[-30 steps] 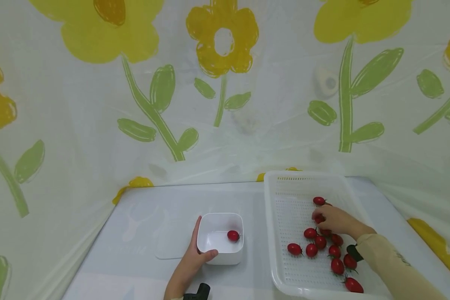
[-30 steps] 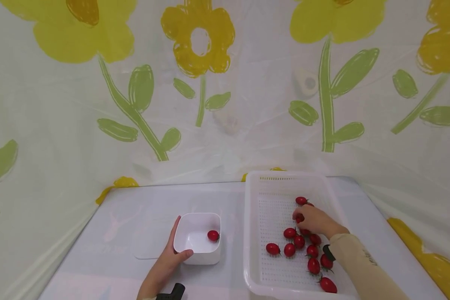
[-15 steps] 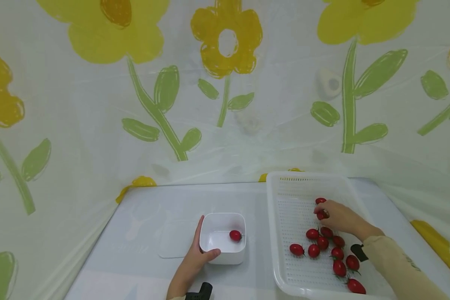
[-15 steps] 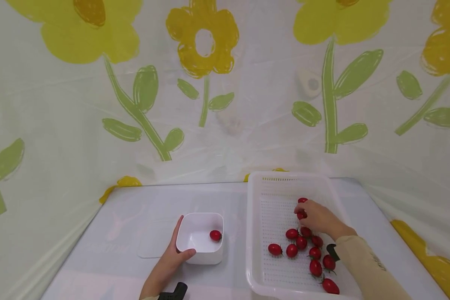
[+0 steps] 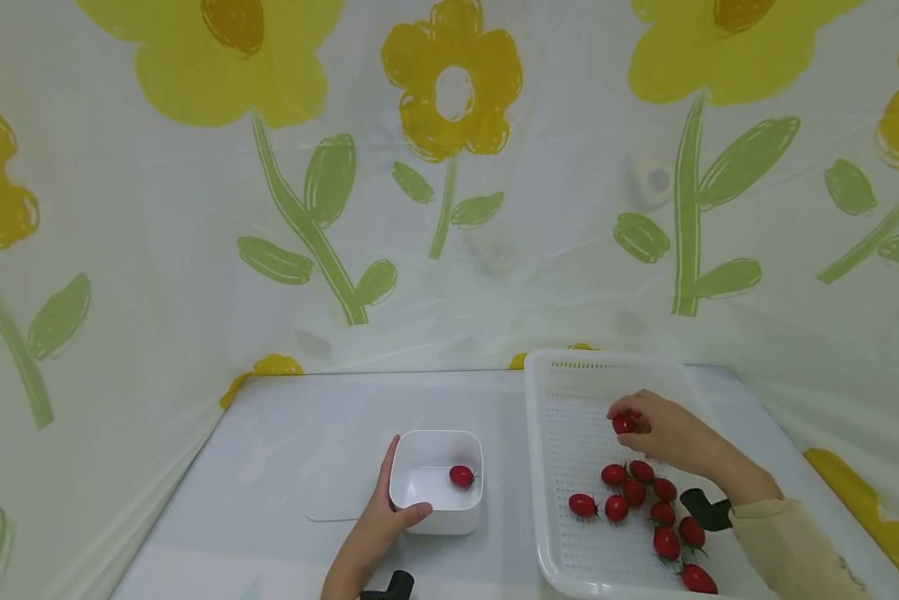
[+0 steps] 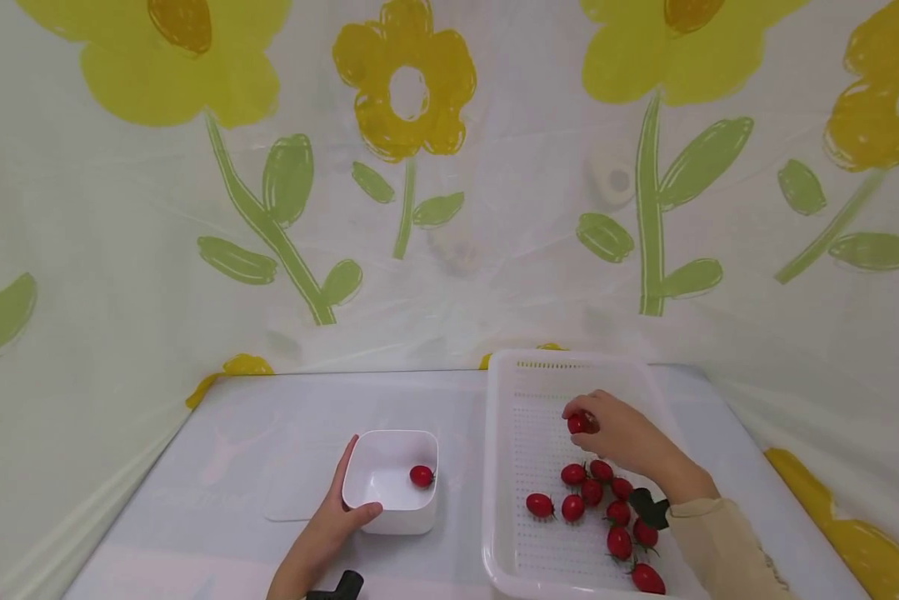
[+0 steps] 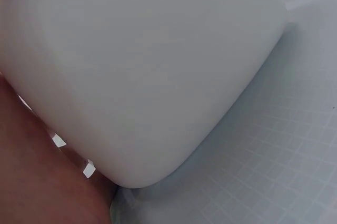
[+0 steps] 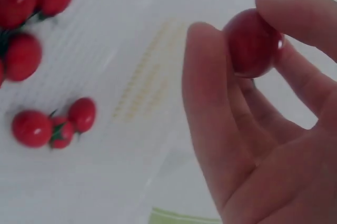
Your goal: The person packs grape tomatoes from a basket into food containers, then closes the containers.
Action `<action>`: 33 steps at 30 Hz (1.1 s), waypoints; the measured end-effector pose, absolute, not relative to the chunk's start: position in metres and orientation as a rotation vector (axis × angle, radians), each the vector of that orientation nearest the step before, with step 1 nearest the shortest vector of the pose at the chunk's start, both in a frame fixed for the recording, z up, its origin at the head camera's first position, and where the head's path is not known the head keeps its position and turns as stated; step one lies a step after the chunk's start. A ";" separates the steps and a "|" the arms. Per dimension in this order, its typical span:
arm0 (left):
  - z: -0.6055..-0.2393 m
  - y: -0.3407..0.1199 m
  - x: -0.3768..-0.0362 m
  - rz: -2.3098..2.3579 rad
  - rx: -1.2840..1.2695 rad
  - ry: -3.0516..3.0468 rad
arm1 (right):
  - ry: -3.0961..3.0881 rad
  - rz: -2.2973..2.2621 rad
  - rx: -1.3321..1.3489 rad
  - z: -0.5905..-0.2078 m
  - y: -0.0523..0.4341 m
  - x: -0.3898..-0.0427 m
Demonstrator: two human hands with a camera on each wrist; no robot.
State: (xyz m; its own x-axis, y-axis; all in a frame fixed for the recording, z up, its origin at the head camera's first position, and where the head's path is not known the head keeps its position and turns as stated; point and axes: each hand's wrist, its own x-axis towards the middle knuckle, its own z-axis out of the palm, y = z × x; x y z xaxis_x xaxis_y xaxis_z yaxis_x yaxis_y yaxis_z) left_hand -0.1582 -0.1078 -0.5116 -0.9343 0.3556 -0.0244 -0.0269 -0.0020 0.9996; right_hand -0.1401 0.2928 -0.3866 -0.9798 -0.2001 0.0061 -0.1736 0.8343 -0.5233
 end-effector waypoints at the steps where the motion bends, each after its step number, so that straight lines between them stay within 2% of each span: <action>1: -0.511 -0.108 -0.158 2.016 0.343 2.006 | 2.955 -0.868 -0.308 -0.384 0.289 -0.137; 15: -0.510 -0.109 -0.160 2.018 0.334 2.011 | 3.106 -1.114 -0.451 -0.364 0.241 -0.099; 33: -0.511 -0.107 -0.160 1.997 0.331 2.020 | 3.061 -1.616 -0.141 -0.379 0.175 -0.073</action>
State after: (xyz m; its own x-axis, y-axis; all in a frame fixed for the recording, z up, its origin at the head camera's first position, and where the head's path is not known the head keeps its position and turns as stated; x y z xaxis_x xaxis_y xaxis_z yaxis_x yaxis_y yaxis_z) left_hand -0.1596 -0.1072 -0.5107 -0.9342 0.3546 -0.0380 -0.0338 0.0181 0.9993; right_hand -0.0728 0.1747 -0.3791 -0.9453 0.0779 0.3168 -0.2177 0.5728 -0.7903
